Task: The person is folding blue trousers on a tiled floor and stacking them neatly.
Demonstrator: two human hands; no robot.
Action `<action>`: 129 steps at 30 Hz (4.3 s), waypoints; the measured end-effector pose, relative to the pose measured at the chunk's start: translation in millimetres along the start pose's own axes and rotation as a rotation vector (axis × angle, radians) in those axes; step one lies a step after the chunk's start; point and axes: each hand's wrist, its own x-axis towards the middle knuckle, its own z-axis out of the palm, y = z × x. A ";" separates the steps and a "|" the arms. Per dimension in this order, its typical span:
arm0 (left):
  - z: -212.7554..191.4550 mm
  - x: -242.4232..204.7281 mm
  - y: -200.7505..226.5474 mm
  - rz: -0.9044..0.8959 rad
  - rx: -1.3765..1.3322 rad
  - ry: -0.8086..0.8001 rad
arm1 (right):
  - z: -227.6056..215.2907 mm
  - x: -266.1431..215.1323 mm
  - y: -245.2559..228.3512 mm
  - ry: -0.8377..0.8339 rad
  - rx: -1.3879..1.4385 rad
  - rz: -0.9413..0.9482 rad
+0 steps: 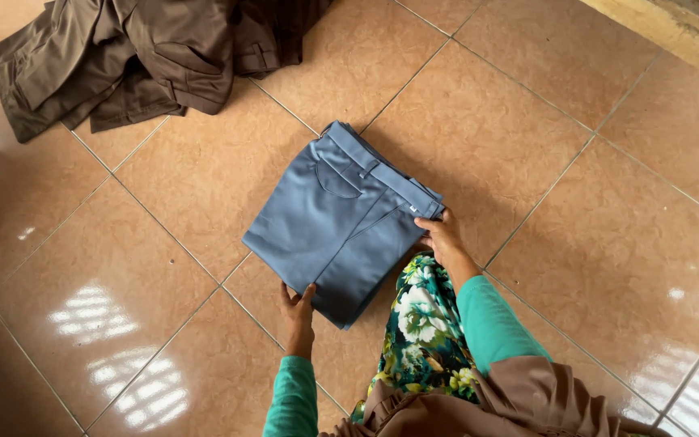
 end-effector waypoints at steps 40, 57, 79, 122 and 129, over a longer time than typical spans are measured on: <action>241.5 -130.1 8.6 1.413 1.102 -0.116 | -145.0 -39.5 6.9 0.542 -1.487 -0.938; 317.4 -210.9 -40.8 1.611 1.057 -0.340 | -277.7 -82.8 6.4 0.705 -1.442 -0.617; 355.2 -493.3 -205.9 1.632 1.318 -1.306 | -511.7 -299.2 47.9 0.980 -1.043 0.098; 417.7 -629.8 -310.0 1.191 0.944 -2.020 | -631.2 -507.1 140.6 1.700 -0.235 -0.548; 414.2 -600.5 -343.3 1.324 1.219 -2.054 | -653.5 -541.8 268.2 1.902 -0.395 0.254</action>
